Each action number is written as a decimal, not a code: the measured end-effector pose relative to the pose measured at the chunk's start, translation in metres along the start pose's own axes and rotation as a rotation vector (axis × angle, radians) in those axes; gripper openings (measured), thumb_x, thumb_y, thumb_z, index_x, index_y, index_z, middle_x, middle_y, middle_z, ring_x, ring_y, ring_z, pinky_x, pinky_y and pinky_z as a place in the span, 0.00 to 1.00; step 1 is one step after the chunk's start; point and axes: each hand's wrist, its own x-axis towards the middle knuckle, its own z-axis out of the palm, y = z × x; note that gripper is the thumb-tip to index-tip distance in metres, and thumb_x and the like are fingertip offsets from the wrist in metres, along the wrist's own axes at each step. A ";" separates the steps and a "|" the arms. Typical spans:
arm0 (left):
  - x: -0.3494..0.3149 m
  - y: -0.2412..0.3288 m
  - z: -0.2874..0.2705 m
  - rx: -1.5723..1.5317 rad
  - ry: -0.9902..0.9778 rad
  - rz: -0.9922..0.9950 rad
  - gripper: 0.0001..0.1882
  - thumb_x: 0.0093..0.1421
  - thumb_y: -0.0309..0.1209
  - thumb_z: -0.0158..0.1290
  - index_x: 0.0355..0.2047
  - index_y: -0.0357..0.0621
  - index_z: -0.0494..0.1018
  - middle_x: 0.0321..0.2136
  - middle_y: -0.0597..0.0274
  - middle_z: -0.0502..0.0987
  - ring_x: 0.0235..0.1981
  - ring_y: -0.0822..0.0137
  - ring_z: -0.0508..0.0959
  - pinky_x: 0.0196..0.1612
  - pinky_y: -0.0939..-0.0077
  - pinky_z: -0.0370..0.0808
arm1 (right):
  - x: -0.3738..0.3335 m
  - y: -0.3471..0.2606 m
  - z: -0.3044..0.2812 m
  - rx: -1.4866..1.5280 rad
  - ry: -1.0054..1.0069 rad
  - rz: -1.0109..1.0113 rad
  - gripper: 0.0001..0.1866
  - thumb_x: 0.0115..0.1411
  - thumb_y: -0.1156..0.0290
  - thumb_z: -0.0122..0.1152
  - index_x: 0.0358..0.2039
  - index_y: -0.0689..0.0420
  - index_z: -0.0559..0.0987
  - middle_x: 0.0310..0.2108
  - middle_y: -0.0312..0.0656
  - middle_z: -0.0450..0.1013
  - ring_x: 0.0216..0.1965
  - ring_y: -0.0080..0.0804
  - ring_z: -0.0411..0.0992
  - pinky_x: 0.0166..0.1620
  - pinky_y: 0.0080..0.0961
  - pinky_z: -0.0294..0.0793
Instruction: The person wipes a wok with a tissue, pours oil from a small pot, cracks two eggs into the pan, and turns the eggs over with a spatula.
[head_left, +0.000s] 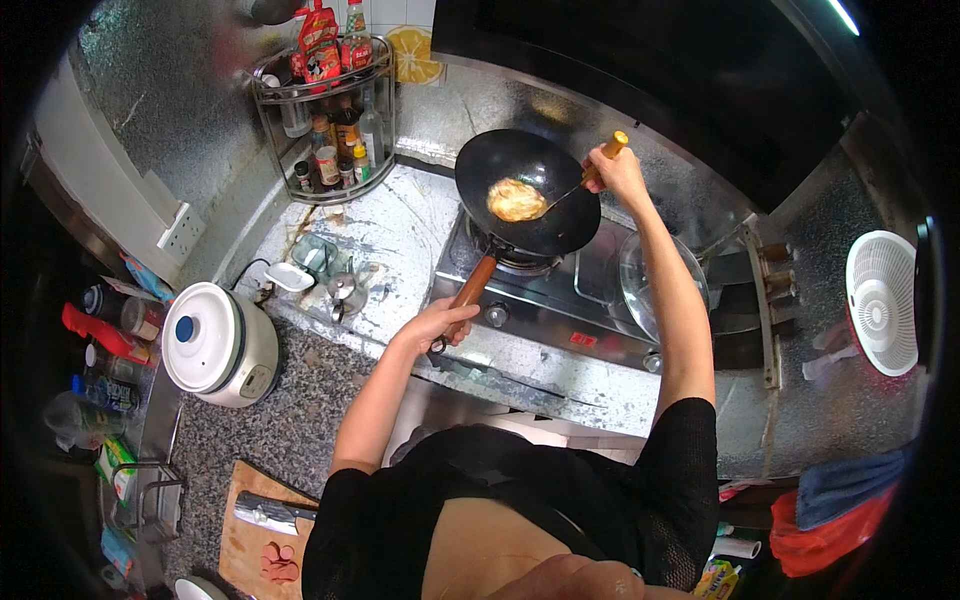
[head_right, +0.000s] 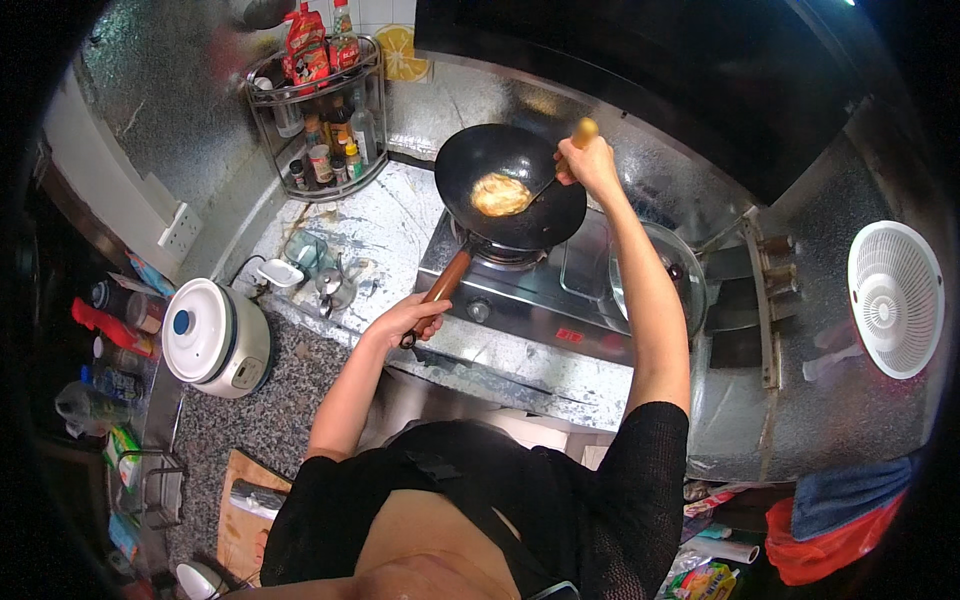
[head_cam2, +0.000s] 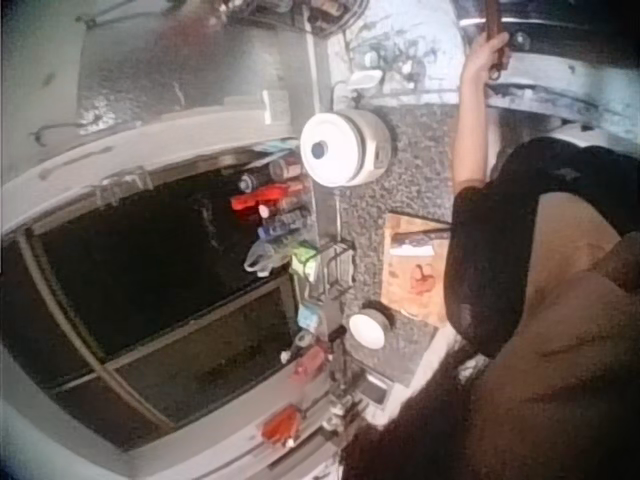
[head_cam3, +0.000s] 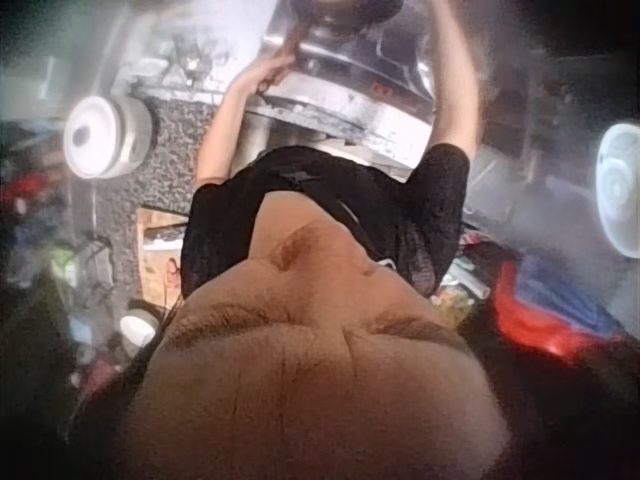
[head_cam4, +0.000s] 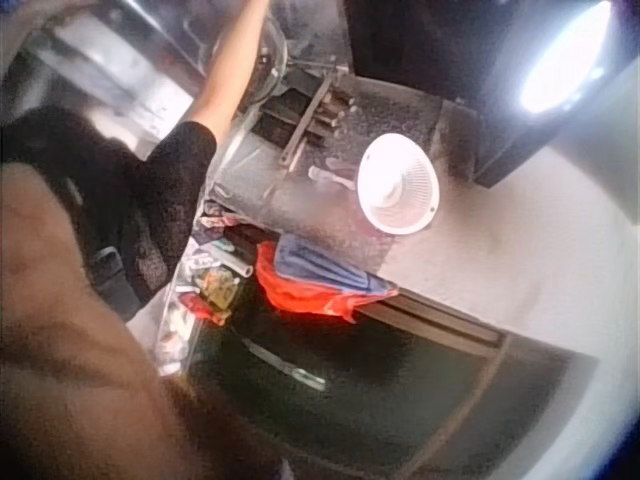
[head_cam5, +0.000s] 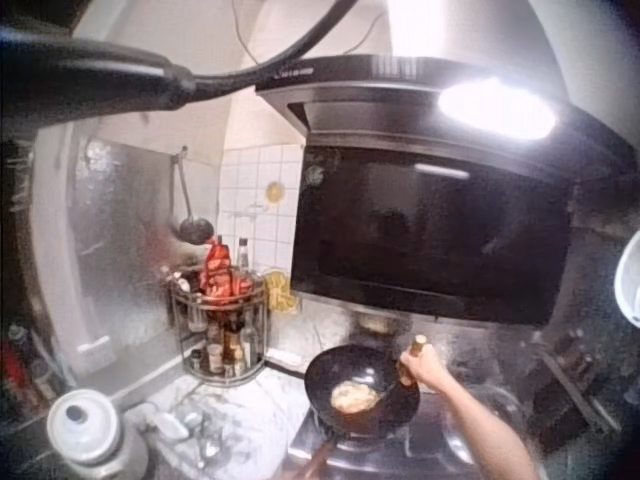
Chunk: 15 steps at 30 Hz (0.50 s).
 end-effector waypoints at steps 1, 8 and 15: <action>0.001 0.000 0.000 0.012 -0.001 0.005 0.14 0.53 0.38 0.51 0.31 0.43 0.61 0.14 0.67 0.65 0.11 0.77 0.63 0.12 0.85 0.59 | -0.001 0.002 -0.005 0.004 -0.007 -0.013 0.11 0.48 0.71 0.50 0.17 0.66 0.73 0.12 0.43 0.70 0.12 0.27 0.70 0.18 0.20 0.71; 0.001 -0.003 -0.003 0.029 0.021 0.001 0.14 0.53 0.38 0.51 0.28 0.44 0.61 0.14 0.67 0.65 0.11 0.77 0.64 0.12 0.84 0.59 | -0.010 -0.014 -0.040 -0.071 0.045 -0.087 0.13 0.51 0.67 0.49 0.21 0.65 0.74 0.13 0.42 0.70 0.13 0.24 0.69 0.18 0.18 0.70; 0.002 -0.001 -0.002 0.050 0.017 -0.004 0.15 0.53 0.38 0.51 0.31 0.42 0.61 0.15 0.66 0.66 0.11 0.77 0.64 0.13 0.84 0.60 | -0.016 0.004 -0.014 0.127 0.034 -0.111 0.13 0.54 0.68 0.47 0.21 0.65 0.74 0.14 0.41 0.70 0.14 0.22 0.70 0.19 0.17 0.71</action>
